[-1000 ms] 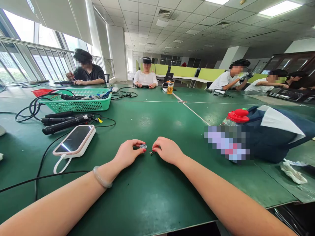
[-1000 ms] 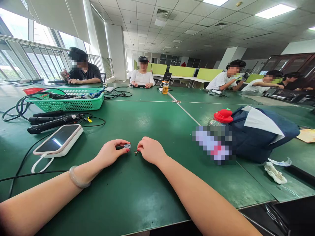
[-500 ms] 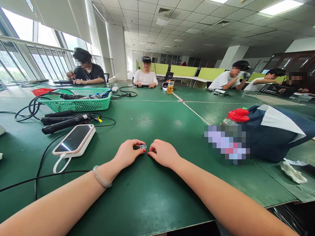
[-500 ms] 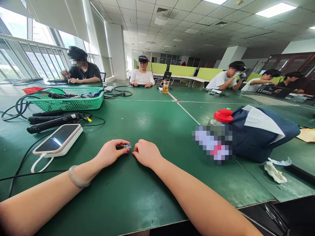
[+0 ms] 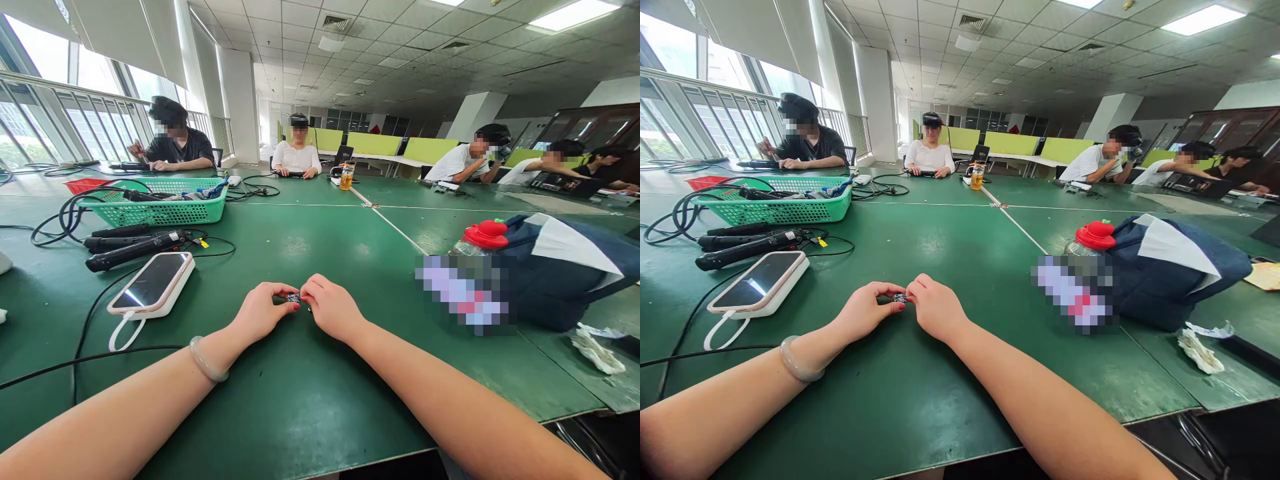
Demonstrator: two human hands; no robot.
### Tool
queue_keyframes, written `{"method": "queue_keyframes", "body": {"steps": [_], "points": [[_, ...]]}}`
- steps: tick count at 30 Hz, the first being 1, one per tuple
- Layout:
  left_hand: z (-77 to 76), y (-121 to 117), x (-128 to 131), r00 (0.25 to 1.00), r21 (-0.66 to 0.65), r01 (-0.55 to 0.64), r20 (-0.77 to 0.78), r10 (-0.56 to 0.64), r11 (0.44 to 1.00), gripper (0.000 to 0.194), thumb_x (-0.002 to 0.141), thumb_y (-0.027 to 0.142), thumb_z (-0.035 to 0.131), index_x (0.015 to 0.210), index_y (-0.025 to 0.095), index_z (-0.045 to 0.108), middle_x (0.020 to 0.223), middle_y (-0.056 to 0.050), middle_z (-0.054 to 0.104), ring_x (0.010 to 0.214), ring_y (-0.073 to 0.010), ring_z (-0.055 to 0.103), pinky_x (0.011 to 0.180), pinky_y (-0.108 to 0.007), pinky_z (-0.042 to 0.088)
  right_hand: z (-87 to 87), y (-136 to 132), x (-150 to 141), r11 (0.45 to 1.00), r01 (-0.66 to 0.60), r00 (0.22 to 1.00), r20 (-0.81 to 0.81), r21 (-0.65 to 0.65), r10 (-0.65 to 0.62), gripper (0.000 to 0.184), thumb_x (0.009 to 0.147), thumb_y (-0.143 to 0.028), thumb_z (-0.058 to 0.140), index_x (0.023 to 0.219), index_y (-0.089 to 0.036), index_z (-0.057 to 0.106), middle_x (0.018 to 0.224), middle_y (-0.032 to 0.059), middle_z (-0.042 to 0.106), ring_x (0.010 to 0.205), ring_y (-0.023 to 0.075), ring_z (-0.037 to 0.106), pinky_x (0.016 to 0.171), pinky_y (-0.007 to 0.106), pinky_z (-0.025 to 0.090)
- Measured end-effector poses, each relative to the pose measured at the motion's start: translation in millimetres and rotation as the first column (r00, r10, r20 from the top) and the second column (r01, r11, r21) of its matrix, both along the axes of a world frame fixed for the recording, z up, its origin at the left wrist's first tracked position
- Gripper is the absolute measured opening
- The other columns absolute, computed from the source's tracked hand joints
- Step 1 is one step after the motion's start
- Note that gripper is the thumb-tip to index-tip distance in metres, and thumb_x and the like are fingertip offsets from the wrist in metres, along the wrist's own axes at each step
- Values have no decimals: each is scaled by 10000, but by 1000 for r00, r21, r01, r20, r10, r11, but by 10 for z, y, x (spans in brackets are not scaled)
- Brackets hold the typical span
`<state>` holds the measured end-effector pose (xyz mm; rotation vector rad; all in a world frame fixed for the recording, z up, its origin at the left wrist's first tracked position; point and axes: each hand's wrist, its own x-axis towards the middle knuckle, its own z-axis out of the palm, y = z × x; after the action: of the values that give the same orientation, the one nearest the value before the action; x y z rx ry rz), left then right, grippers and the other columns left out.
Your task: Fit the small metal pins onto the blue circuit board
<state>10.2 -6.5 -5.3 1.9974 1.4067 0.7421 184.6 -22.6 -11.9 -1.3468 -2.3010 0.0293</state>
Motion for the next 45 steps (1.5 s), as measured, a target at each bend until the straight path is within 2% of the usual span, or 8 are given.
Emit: {"method": "queue_keyframes", "body": {"steps": [11, 18, 25, 33, 40, 45], "points": [[0, -15, -10, 1000, 36, 5, 19, -6, 999, 256, 657, 353, 647, 892, 258, 683, 964, -13, 665, 948, -215, 579, 881, -341, 440, 82, -32, 27, 999, -40, 998, -45, 20, 41, 176, 902, -209, 425, 891, -200, 601, 894, 10, 567, 758, 103, 523, 689, 207, 385], [18, -18, -30, 999, 22, -5, 38, 4, 1000, 269, 670, 363, 632, 917, 270, 685, 927, -18, 654, 895, -204, 598, 837, -322, 463, 67, 56, 231, 976, -65, 998, -7, -206, 65, 82, 794, -219, 597, 865, -223, 638, 881, -6, 583, 749, 115, 553, 685, 225, 407], [37, -22, -26, 999, -22, -8, 40, 9, 1000, 283, 672, 371, 628, 931, 271, 681, 947, -20, 634, 904, -206, 588, 844, -325, 445, 23, 116, 227, 950, -53, 998, -46, -308, 41, 59, 804, -212, 562, 787, -211, 618, 741, -13, 552, 682, 109, 505, 616, 221, 364], [19, -6, -35, 997, -32, -13, 73, 15, 999, 294, 657, 370, 643, 928, 263, 686, 940, -26, 635, 902, -214, 585, 845, -327, 433, -12, 118, 205, 954, -60, 998, -49, -292, 48, 58, 807, -224, 558, 766, -203, 592, 747, -12, 555, 674, 107, 491, 605, 219, 348], [40, -11, -29, 997, -45, -16, 77, 19, 999, 280, 653, 350, 649, 913, 256, 692, 936, -32, 634, 895, -218, 583, 837, -325, 430, -25, 97, 195, 960, -81, 996, -56, -267, 69, 45, 797, -243, 591, 831, -218, 608, 801, -14, 563, 693, 106, 518, 628, 224, 372], [15, -16, -42, 997, -17, -20, 75, 21, 1000, 283, 647, 358, 657, 911, 260, 689, 926, -27, 639, 910, -222, 578, 837, -327, 425, -48, 102, 136, 967, -87, 996, -50, -238, 78, 57, 822, -221, 557, 794, -214, 606, 828, -11, 573, 709, 107, 534, 637, 225, 384]]}}
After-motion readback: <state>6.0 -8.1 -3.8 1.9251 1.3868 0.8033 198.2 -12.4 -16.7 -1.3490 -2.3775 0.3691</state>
